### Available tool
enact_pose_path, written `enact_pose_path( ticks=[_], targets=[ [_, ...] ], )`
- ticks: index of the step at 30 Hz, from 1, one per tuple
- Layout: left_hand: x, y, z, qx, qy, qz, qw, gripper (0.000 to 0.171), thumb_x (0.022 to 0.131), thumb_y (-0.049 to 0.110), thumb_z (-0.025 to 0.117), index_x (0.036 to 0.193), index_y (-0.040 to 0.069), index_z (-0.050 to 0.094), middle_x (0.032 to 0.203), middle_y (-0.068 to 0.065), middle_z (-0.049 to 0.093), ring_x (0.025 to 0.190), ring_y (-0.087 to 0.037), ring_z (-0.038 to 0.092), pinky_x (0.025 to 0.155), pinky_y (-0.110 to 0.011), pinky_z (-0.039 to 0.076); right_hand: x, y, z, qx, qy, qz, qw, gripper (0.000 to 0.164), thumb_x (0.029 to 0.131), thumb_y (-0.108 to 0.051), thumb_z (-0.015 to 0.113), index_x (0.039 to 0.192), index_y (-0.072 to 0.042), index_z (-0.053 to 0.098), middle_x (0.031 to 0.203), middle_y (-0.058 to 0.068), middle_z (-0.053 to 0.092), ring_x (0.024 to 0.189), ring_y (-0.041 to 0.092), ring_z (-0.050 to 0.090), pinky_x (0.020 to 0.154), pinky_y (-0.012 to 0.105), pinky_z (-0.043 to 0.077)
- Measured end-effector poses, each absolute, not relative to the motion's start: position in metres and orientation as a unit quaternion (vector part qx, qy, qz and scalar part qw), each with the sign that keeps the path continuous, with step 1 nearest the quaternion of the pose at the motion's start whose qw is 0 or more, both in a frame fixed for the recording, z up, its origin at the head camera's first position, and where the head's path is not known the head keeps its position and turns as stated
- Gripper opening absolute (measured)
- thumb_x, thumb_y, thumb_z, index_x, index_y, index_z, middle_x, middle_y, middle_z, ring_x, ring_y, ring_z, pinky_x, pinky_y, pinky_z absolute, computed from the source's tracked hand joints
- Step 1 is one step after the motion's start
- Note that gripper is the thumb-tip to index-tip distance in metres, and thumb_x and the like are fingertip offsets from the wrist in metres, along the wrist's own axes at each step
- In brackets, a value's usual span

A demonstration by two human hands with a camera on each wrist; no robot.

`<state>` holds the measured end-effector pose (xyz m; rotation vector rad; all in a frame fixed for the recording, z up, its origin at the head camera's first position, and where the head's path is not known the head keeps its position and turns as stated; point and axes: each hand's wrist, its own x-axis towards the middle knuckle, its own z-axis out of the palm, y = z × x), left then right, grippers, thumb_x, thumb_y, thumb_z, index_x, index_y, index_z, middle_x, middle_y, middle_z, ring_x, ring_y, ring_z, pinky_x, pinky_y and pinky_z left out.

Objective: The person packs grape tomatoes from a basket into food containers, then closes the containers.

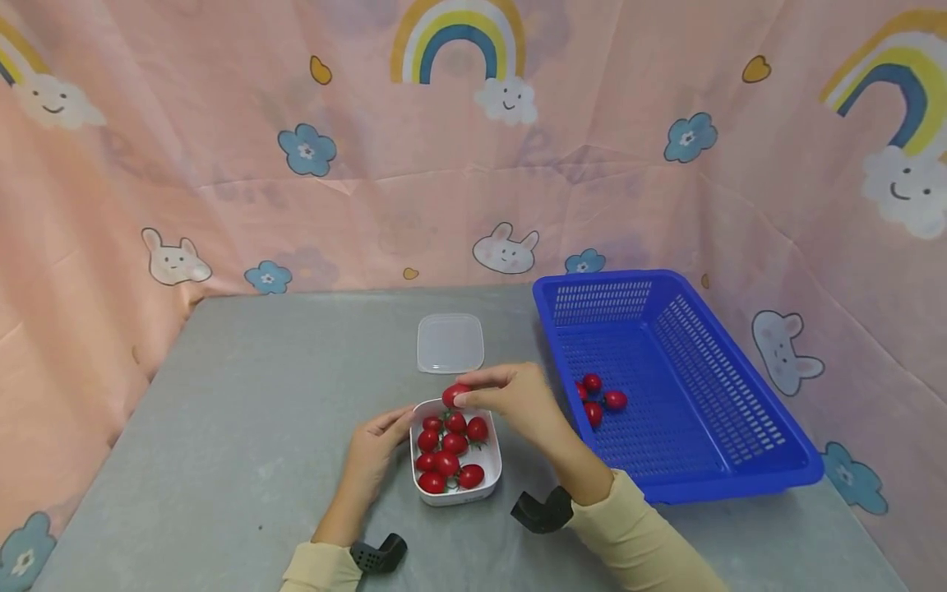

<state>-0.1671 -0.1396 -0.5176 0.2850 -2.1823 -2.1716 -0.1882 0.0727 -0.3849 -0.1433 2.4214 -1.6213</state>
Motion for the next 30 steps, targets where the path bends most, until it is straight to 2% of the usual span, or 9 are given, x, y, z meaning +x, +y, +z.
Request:
enact_pose_path(
  ticks=[3, 7, 11, 18, 22, 30],
  targets=[
    [-0.167, -0.14, -0.517, 0.092, -0.708, -0.699, 0.024, 0.03, 0.092, 0.02, 0.071, 0.112, -0.002, 0.074, 0.108, -0.01, 0.076, 0.092, -0.001, 0.067, 0.081, -0.019, 0.055, -0.187, 0.068, -0.395, -0.055, 0.822, -0.558, 0.1, 0.023, 0.079, -0.02, 0.083, 0.099, -0.01, 0.081, 0.103, 0.006, 0.078, 0.106, 0.019, 0.067, 0.096, 0.043, 0.051],
    [-0.169, -0.14, -0.518, 0.092, -0.704, -0.704, 0.024, 0.03, 0.091, 0.02, 0.072, 0.112, -0.002, 0.074, 0.107, -0.009, 0.076, 0.092, -0.001, 0.067, 0.081, -0.019, 0.056, -0.186, 0.064, -0.411, -0.059, 0.825, -0.554, 0.092, 0.022, 0.075, -0.017, 0.085, 0.095, -0.008, 0.081, 0.099, 0.008, 0.078, 0.092, 0.017, 0.068, 0.077, 0.032, 0.056],
    [-0.17, -0.14, -0.519, 0.091, -0.699, -0.709, 0.027, 0.029, 0.091, 0.018, 0.072, 0.112, -0.003, 0.073, 0.106, -0.009, 0.077, 0.092, -0.002, 0.067, 0.081, -0.019, 0.056, -0.185, 0.06, -0.426, -0.065, 0.832, -0.543, 0.093, 0.021, 0.074, -0.014, 0.086, 0.094, -0.007, 0.081, 0.099, 0.011, 0.078, 0.085, 0.017, 0.067, 0.064, 0.023, 0.054],
    [-0.169, -0.14, -0.52, 0.089, -0.703, -0.705, 0.03, 0.029, 0.091, 0.017, 0.071, 0.111, -0.004, 0.073, 0.109, -0.016, 0.075, 0.091, -0.001, 0.067, 0.08, -0.019, 0.055, -0.182, 0.055, -0.442, -0.098, 0.863, -0.489, 0.081, 0.022, 0.073, -0.015, 0.087, 0.093, -0.007, 0.081, 0.097, 0.012, 0.078, 0.094, 0.026, 0.069, 0.072, 0.024, 0.052],
    [-0.168, -0.14, -0.52, 0.09, -0.702, -0.706, 0.031, 0.029, 0.091, 0.017, 0.071, 0.111, -0.003, 0.073, 0.108, -0.014, 0.076, 0.091, -0.001, 0.067, 0.081, -0.019, 0.055, -0.182, 0.052, -0.446, -0.106, 0.871, -0.473, 0.072, 0.023, 0.072, -0.016, 0.088, 0.092, -0.007, 0.081, 0.095, 0.011, 0.078, 0.095, 0.028, 0.068, 0.077, 0.028, 0.053],
    [-0.169, -0.14, -0.52, 0.091, -0.697, -0.71, 0.028, 0.029, 0.091, 0.016, 0.071, 0.112, -0.004, 0.073, 0.105, -0.008, 0.077, 0.091, -0.002, 0.067, 0.081, -0.019, 0.055, -0.182, 0.048, -0.446, -0.131, 0.88, -0.453, 0.059, 0.025, 0.071, -0.015, 0.089, 0.092, -0.005, 0.08, 0.093, 0.011, 0.078, 0.086, 0.023, 0.066, 0.07, 0.022, 0.05]
  ],
)
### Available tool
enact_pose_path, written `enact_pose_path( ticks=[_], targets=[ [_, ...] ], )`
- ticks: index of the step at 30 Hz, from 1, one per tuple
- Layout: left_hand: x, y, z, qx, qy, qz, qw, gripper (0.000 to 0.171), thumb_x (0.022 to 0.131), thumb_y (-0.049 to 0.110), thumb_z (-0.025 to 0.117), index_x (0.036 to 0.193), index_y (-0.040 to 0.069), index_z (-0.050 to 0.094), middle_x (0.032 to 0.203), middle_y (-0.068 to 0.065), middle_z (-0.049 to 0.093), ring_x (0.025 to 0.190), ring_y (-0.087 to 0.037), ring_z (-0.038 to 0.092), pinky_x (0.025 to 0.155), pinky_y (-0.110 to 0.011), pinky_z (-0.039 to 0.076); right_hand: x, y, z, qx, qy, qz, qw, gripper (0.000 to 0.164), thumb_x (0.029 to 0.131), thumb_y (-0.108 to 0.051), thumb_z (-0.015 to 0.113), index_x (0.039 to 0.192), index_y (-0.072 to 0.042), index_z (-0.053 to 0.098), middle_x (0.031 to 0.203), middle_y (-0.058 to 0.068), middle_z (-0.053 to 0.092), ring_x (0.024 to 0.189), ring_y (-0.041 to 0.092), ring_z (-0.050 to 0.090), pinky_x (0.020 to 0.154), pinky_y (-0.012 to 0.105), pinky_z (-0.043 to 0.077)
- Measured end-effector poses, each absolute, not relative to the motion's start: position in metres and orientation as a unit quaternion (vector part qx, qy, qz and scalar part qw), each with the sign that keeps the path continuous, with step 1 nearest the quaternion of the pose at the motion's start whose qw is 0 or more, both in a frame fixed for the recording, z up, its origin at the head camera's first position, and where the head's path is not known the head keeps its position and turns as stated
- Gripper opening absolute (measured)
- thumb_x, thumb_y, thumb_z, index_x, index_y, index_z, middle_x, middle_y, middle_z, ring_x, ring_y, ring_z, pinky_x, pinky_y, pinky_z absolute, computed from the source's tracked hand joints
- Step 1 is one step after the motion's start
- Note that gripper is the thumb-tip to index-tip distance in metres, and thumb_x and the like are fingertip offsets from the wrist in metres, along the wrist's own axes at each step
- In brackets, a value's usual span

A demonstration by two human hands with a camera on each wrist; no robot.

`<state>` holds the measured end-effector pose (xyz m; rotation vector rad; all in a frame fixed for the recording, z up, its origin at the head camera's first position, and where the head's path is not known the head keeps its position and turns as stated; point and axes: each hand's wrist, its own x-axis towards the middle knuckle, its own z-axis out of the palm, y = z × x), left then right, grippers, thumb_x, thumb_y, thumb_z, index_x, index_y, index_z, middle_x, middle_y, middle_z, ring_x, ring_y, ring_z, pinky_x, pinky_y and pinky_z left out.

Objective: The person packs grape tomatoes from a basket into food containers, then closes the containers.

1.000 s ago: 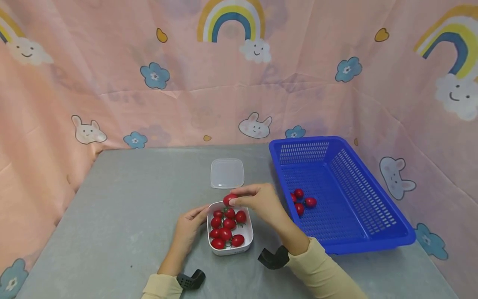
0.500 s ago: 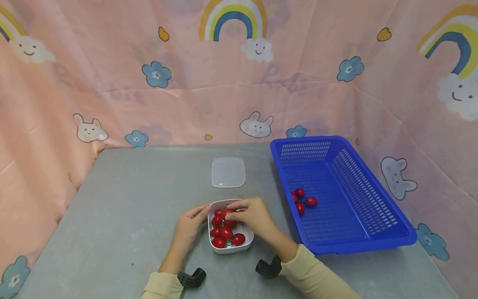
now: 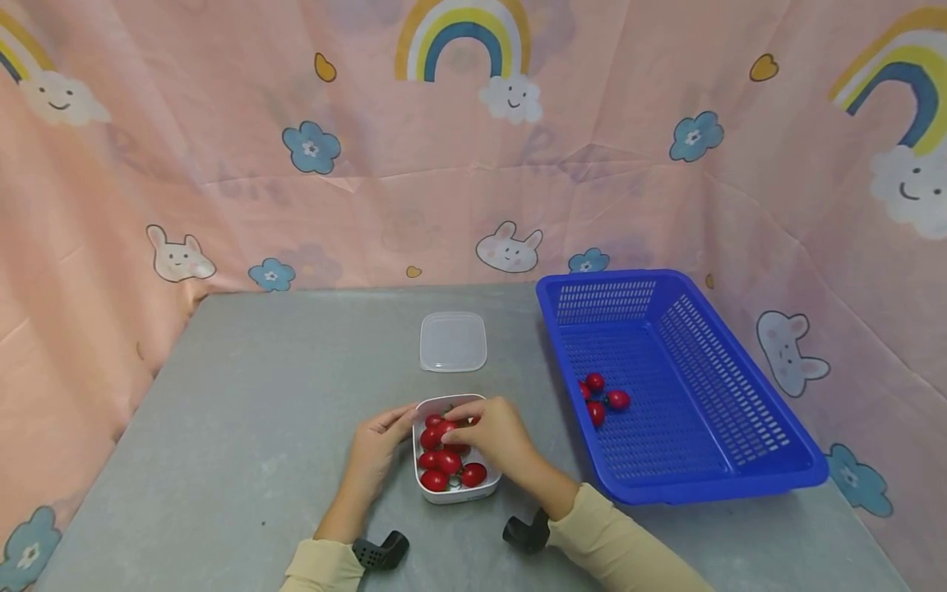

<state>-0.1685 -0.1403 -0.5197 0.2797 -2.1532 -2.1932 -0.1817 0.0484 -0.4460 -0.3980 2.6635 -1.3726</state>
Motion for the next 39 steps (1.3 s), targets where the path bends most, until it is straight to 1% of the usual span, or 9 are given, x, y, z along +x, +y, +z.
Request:
enact_pose_path(
  ticks=[5, 8, 12, 15, 19, 23, 30, 35, 39],
  targets=[
    [-0.168, -0.14, -0.52, 0.088, -0.699, -0.709, 0.027, 0.029, 0.092, 0.017, 0.071, 0.112, -0.004, 0.073, 0.107, -0.01, 0.076, 0.092, -0.001, 0.067, 0.082, -0.019, 0.055, -0.182, 0.047, -0.446, -0.133, 0.883, -0.445, 0.063, 0.026, 0.071, -0.015, 0.089, 0.093, -0.004, 0.08, 0.092, 0.011, 0.078, 0.074, 0.012, 0.057, 0.061, 0.019, 0.045],
    [-0.168, -0.141, -0.519, 0.087, -0.701, -0.707, 0.026, 0.029, 0.092, 0.017, 0.071, 0.112, -0.003, 0.073, 0.109, -0.014, 0.075, 0.092, -0.002, 0.067, 0.082, -0.019, 0.055, -0.182, 0.047, -0.446, -0.132, 0.884, -0.444, 0.064, 0.026, 0.072, -0.015, 0.089, 0.094, -0.005, 0.08, 0.092, 0.011, 0.078, 0.071, 0.01, 0.053, 0.06, 0.018, 0.045],
    [-0.168, -0.14, -0.518, 0.088, -0.7, -0.708, 0.023, 0.029, 0.092, 0.018, 0.07, 0.113, -0.003, 0.073, 0.11, -0.016, 0.075, 0.091, -0.002, 0.068, 0.083, -0.019, 0.055, -0.183, 0.046, -0.447, -0.131, 0.881, -0.449, 0.064, 0.026, 0.072, -0.015, 0.088, 0.094, -0.004, 0.08, 0.092, 0.011, 0.078, 0.071, 0.01, 0.055, 0.061, 0.019, 0.047],
    [-0.169, -0.14, -0.518, 0.088, -0.698, -0.711, 0.02, 0.03, 0.092, 0.018, 0.071, 0.113, -0.003, 0.073, 0.11, -0.015, 0.075, 0.089, -0.003, 0.069, 0.083, -0.019, 0.055, -0.183, 0.046, -0.447, -0.134, 0.878, -0.456, 0.055, 0.026, 0.072, -0.012, 0.088, 0.094, -0.004, 0.08, 0.093, 0.011, 0.078, 0.074, 0.014, 0.061, 0.065, 0.022, 0.053],
    [-0.169, -0.14, -0.519, 0.089, -0.697, -0.711, 0.019, 0.03, 0.092, 0.017, 0.071, 0.113, -0.004, 0.072, 0.108, -0.011, 0.076, 0.089, -0.002, 0.069, 0.082, -0.019, 0.055, -0.18, 0.049, -0.436, -0.131, 0.865, -0.483, 0.039, 0.026, 0.072, -0.008, 0.087, 0.096, -0.001, 0.079, 0.096, 0.015, 0.077, 0.085, 0.026, 0.073, 0.074, 0.031, 0.06],
    [-0.169, -0.14, -0.52, 0.09, -0.691, -0.717, 0.021, 0.03, 0.092, 0.015, 0.071, 0.113, -0.006, 0.072, 0.103, -0.004, 0.077, 0.09, -0.001, 0.068, 0.082, -0.019, 0.056, -0.175, 0.056, -0.409, -0.112, 0.843, -0.525, 0.038, 0.025, 0.076, -0.009, 0.084, 0.1, -0.002, 0.079, 0.102, 0.015, 0.077, 0.093, 0.028, 0.075, 0.079, 0.034, 0.06],
    [-0.169, -0.141, -0.52, 0.09, -0.688, -0.72, 0.025, 0.029, 0.091, 0.014, 0.071, 0.112, -0.007, 0.072, 0.1, -0.001, 0.078, 0.09, -0.001, 0.068, 0.081, -0.019, 0.056, -0.182, 0.081, -0.365, -0.066, 0.835, -0.545, 0.037, 0.026, 0.08, -0.014, 0.083, 0.104, -0.008, 0.079, 0.107, 0.011, 0.077, 0.105, 0.026, 0.072, 0.089, 0.04, 0.058],
    [-0.169, -0.141, -0.52, 0.091, -0.689, -0.719, 0.022, 0.029, 0.091, 0.014, 0.071, 0.112, -0.006, 0.072, 0.102, -0.002, 0.078, 0.091, -0.001, 0.068, 0.081, -0.019, 0.056, -0.193, 0.107, -0.352, -0.06, 0.85, -0.523, 0.029, 0.03, 0.081, -0.026, 0.083, 0.107, -0.012, 0.079, 0.11, 0.006, 0.077, 0.116, 0.022, 0.067, 0.094, 0.042, 0.056],
    [-0.169, -0.141, -0.52, 0.091, -0.689, -0.719, 0.021, 0.03, 0.091, 0.014, 0.071, 0.112, -0.007, 0.072, 0.101, 0.0, 0.078, 0.091, -0.001, 0.068, 0.081, -0.019, 0.056, -0.203, 0.131, -0.343, -0.054, 0.86, -0.506, 0.026, 0.038, 0.081, -0.036, 0.082, 0.111, -0.014, 0.077, 0.114, 0.005, 0.075, 0.124, 0.021, 0.061, 0.099, 0.044, 0.052]
  ],
)
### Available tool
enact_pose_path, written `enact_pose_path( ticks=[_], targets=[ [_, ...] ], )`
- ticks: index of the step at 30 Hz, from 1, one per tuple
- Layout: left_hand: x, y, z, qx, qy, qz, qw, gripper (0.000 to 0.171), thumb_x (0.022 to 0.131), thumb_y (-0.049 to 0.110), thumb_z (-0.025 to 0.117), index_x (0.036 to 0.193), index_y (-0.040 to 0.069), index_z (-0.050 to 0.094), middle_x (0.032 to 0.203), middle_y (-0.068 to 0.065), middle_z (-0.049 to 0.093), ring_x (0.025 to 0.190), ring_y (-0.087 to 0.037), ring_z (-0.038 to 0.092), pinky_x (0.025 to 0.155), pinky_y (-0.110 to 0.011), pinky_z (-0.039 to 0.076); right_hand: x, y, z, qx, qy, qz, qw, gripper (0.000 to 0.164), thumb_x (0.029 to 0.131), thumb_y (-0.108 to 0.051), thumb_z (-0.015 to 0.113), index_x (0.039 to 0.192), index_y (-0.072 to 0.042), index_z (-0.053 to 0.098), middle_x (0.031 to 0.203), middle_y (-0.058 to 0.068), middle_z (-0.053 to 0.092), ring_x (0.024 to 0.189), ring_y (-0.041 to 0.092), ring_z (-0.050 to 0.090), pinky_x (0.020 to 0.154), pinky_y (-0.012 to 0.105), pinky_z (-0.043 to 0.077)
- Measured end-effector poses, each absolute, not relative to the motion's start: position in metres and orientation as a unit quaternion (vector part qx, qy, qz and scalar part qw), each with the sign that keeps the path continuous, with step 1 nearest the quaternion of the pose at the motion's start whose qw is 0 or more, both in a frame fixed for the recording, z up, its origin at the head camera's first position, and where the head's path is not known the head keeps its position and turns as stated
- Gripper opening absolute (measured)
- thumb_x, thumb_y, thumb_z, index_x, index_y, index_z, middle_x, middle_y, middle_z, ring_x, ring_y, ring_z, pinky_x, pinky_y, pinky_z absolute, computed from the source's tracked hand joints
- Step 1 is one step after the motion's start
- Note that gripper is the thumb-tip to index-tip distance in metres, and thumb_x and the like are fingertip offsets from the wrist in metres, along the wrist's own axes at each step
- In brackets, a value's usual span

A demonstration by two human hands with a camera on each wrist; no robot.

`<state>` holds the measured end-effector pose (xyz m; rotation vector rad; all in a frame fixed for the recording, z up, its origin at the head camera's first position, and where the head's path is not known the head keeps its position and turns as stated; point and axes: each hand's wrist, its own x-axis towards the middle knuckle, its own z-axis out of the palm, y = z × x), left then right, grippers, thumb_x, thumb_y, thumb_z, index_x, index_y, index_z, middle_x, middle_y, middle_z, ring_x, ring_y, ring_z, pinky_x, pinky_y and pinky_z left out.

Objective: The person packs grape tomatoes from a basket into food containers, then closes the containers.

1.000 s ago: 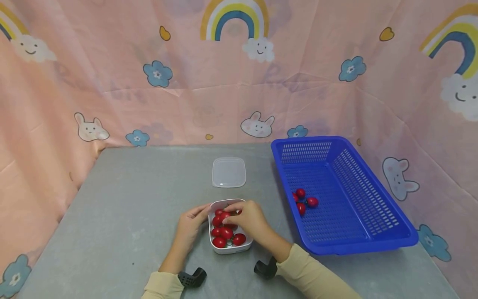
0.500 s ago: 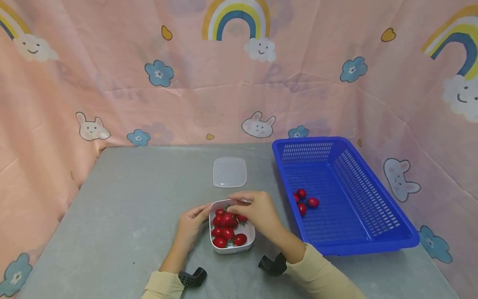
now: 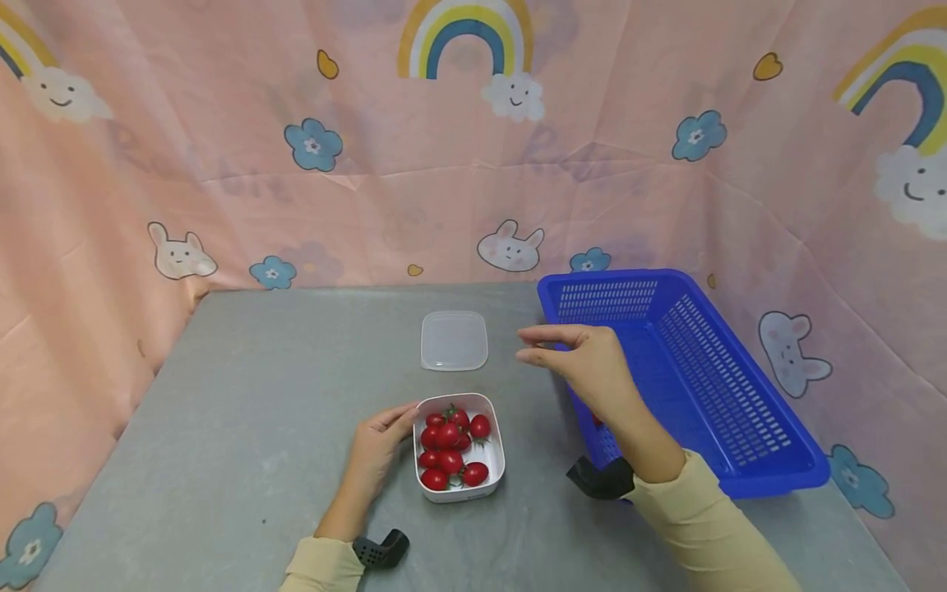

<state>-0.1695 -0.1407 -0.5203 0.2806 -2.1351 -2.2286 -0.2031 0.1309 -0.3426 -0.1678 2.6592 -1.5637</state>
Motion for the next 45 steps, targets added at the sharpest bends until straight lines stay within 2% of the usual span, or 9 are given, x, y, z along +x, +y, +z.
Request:
enact_pose_path(
  ticks=[1, 6, 8, 13, 17, 23, 29, 36, 45],
  targets=[
    [-0.17, -0.141, -0.52, 0.09, -0.69, -0.718, 0.022, 0.03, 0.091, 0.014, 0.071, 0.113, -0.007, 0.071, 0.1, 0.002, 0.078, 0.091, 0.0, 0.068, 0.081, -0.018, 0.056, -0.206, 0.137, -0.341, -0.05, 0.864, -0.501, 0.028, 0.04, 0.081, -0.039, 0.082, 0.112, -0.015, 0.077, 0.116, 0.004, 0.075, 0.119, 0.024, 0.062, 0.092, 0.043, 0.054],
    [-0.169, -0.14, -0.52, 0.089, -0.687, -0.72, 0.025, 0.029, 0.091, 0.012, 0.07, 0.112, -0.008, 0.071, 0.096, 0.007, 0.077, 0.089, 0.0, 0.068, 0.08, -0.018, 0.056, -0.217, 0.161, -0.332, -0.034, 0.872, -0.486, 0.041, 0.051, 0.08, -0.05, 0.079, 0.117, -0.015, 0.075, 0.122, 0.006, 0.072, 0.121, 0.027, 0.061, 0.098, 0.045, 0.052],
    [-0.169, -0.14, -0.519, 0.087, -0.689, -0.719, 0.027, 0.029, 0.091, 0.012, 0.07, 0.112, -0.009, 0.071, 0.097, 0.004, 0.077, 0.089, 0.0, 0.068, 0.08, -0.018, 0.056, -0.221, 0.169, -0.331, -0.032, 0.869, -0.491, 0.048, 0.054, 0.08, -0.05, 0.079, 0.119, -0.013, 0.074, 0.123, 0.009, 0.072, 0.128, 0.026, 0.058, 0.107, 0.048, 0.046],
    [-0.169, -0.139, -0.518, 0.085, -0.689, -0.719, 0.029, 0.031, 0.092, 0.013, 0.07, 0.113, -0.009, 0.07, 0.103, -0.006, 0.077, 0.089, 0.001, 0.067, 0.08, -0.018, 0.055, -0.234, 0.188, -0.335, -0.024, 0.865, -0.497, 0.071, 0.058, 0.08, -0.049, 0.08, 0.121, -0.01, 0.072, 0.124, 0.011, 0.071, 0.13, 0.026, 0.056, 0.114, 0.052, 0.038],
    [-0.168, -0.138, -0.517, 0.087, -0.685, -0.722, 0.03, 0.031, 0.091, 0.013, 0.071, 0.113, -0.009, 0.07, 0.101, -0.005, 0.078, 0.089, 0.001, 0.067, 0.08, -0.018, 0.055, -0.244, 0.202, -0.342, -0.021, 0.871, -0.483, 0.087, 0.061, 0.079, -0.052, 0.079, 0.123, -0.01, 0.071, 0.128, 0.01, 0.069, 0.135, 0.027, 0.051, 0.116, 0.056, 0.032],
    [-0.169, -0.139, -0.518, 0.087, -0.689, -0.719, 0.03, 0.03, 0.091, 0.013, 0.071, 0.112, -0.009, 0.071, 0.099, -0.001, 0.078, 0.088, 0.0, 0.067, 0.079, -0.018, 0.056, -0.258, 0.221, -0.355, -0.027, 0.877, -0.466, 0.112, 0.061, 0.084, -0.047, 0.076, 0.129, -0.008, 0.066, 0.135, 0.017, 0.064, 0.14, 0.032, 0.044, 0.116, 0.06, 0.029],
    [-0.169, -0.139, -0.518, 0.093, -0.689, -0.718, 0.03, 0.028, 0.09, 0.013, 0.072, 0.11, -0.007, 0.072, 0.1, -0.003, 0.078, 0.089, -0.001, 0.068, 0.08, -0.019, 0.056, -0.272, 0.235, -0.371, -0.035, 0.878, -0.455, 0.145, 0.056, 0.089, -0.04, 0.073, 0.133, -0.007, 0.063, 0.137, 0.019, 0.061, 0.138, 0.038, 0.045, 0.114, 0.065, 0.029],
    [-0.17, -0.139, -0.519, 0.09, -0.691, -0.717, 0.029, 0.029, 0.091, 0.013, 0.071, 0.112, -0.007, 0.072, 0.101, -0.002, 0.078, 0.09, 0.0, 0.067, 0.081, -0.018, 0.056, -0.283, 0.248, -0.39, -0.062, 0.883, -0.429, 0.18, 0.057, 0.088, -0.042, 0.073, 0.132, -0.007, 0.064, 0.136, 0.018, 0.063, 0.132, 0.039, 0.052, 0.112, 0.065, 0.032],
    [-0.169, -0.139, -0.52, 0.085, -0.689, -0.719, 0.034, 0.029, 0.091, 0.013, 0.072, 0.111, -0.008, 0.072, 0.098, 0.002, 0.078, 0.09, 0.0, 0.067, 0.08, -0.018, 0.056, -0.293, 0.257, -0.413, -0.062, 0.887, -0.4, 0.223, 0.056, 0.088, -0.041, 0.074, 0.132, -0.008, 0.064, 0.134, 0.016, 0.064, 0.135, 0.04, 0.049, 0.113, 0.067, 0.028]
  ],
)
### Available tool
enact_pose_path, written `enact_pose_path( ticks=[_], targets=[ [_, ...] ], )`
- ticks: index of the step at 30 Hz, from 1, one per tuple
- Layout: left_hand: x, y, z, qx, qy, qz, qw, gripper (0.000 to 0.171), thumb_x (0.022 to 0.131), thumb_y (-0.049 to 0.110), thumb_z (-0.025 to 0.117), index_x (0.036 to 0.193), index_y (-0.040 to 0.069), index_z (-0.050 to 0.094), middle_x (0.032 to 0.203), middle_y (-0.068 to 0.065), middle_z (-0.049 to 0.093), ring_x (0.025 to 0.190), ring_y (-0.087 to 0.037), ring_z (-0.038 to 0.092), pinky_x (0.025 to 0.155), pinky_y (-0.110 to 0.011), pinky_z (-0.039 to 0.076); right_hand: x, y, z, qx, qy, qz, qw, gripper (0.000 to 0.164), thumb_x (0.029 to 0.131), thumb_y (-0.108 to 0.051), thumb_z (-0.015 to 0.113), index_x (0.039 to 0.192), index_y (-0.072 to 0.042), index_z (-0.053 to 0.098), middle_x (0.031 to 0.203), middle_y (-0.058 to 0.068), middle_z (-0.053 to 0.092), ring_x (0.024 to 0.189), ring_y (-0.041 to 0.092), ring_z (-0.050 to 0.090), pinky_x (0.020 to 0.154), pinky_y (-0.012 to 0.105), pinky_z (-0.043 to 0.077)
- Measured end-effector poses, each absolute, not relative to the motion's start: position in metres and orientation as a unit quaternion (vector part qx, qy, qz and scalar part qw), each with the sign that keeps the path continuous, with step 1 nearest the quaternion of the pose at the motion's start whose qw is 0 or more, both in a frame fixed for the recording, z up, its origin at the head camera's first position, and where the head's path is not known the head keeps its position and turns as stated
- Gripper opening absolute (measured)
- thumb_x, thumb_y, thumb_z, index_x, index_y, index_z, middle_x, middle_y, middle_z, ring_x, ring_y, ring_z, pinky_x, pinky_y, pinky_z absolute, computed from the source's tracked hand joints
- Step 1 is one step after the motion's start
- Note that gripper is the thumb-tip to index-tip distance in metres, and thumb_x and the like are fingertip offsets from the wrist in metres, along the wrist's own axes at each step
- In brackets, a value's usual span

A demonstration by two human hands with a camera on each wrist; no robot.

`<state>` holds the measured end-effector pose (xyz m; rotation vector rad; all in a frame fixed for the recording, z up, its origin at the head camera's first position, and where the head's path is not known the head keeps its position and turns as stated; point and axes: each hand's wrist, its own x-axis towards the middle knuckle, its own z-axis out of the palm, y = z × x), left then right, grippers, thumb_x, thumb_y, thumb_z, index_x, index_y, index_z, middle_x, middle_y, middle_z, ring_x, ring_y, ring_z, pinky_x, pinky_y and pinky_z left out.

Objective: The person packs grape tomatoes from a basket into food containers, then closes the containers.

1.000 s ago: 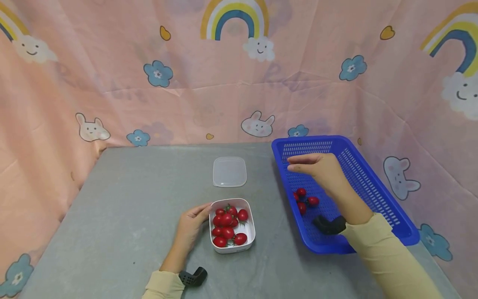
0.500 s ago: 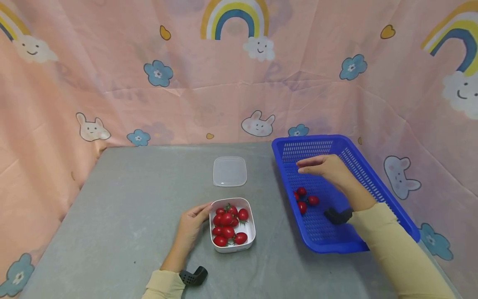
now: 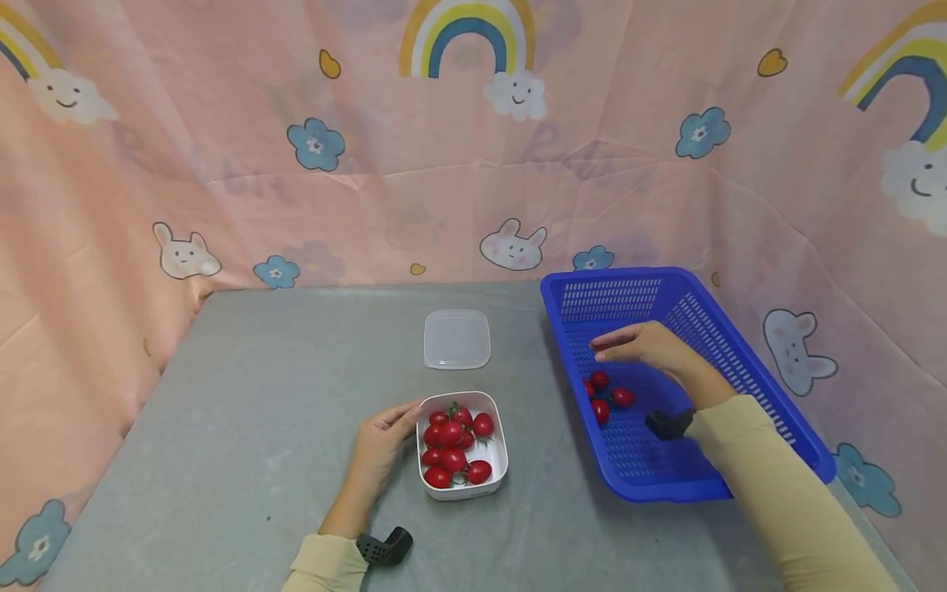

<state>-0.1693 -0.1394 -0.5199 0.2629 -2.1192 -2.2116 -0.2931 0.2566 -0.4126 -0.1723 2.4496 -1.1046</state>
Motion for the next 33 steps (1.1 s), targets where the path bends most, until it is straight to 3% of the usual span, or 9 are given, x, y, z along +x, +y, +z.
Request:
enact_pose_path(
  ticks=[4, 17, 23, 27, 33],
  targets=[
    [-0.169, -0.139, -0.52, 0.082, -0.687, -0.721, 0.038, 0.03, 0.091, 0.013, 0.071, 0.11, -0.01, 0.071, 0.096, 0.005, 0.077, 0.09, 0.001, 0.067, 0.079, -0.018, 0.056, -0.295, 0.259, -0.422, -0.067, 0.891, -0.383, 0.235, 0.053, 0.089, -0.037, 0.073, 0.132, -0.007, 0.064, 0.134, 0.016, 0.064, 0.135, 0.041, 0.048, 0.112, 0.067, 0.029],
    [-0.17, -0.139, -0.521, 0.086, -0.686, -0.721, 0.036, 0.029, 0.09, 0.013, 0.071, 0.11, -0.008, 0.072, 0.097, 0.003, 0.078, 0.089, 0.0, 0.068, 0.079, -0.018, 0.056, -0.297, 0.261, -0.434, -0.063, 0.886, -0.384, 0.253, 0.053, 0.086, -0.033, 0.077, 0.127, -0.001, 0.066, 0.125, 0.015, 0.069, 0.12, 0.032, 0.064, 0.107, 0.052, 0.045],
    [-0.169, -0.139, -0.52, 0.087, -0.687, -0.721, 0.034, 0.029, 0.091, 0.012, 0.071, 0.11, -0.009, 0.071, 0.096, 0.003, 0.077, 0.089, 0.0, 0.068, 0.079, -0.018, 0.056, -0.297, 0.26, -0.436, -0.054, 0.883, -0.375, 0.277, 0.054, 0.087, -0.033, 0.077, 0.129, -0.002, 0.065, 0.127, 0.017, 0.069, 0.123, 0.036, 0.061, 0.107, 0.055, 0.044],
    [-0.168, -0.139, -0.519, 0.093, -0.686, -0.721, 0.029, 0.028, 0.091, 0.012, 0.071, 0.111, -0.007, 0.072, 0.099, 0.0, 0.078, 0.09, -0.001, 0.068, 0.08, -0.019, 0.056, -0.297, 0.26, -0.438, -0.048, 0.883, -0.365, 0.292, 0.055, 0.086, -0.035, 0.077, 0.13, -0.004, 0.065, 0.13, 0.017, 0.067, 0.125, 0.037, 0.059, 0.107, 0.056, 0.043],
    [-0.169, -0.14, -0.518, 0.091, -0.693, -0.715, 0.024, 0.029, 0.092, 0.014, 0.07, 0.112, -0.006, 0.072, 0.105, -0.007, 0.077, 0.091, 0.0, 0.068, 0.082, -0.019, 0.056, -0.299, 0.262, -0.441, -0.055, 0.871, -0.389, 0.294, 0.052, 0.087, -0.031, 0.077, 0.127, 0.0, 0.066, 0.126, 0.017, 0.068, 0.116, 0.03, 0.067, 0.104, 0.047, 0.049]
  ],
)
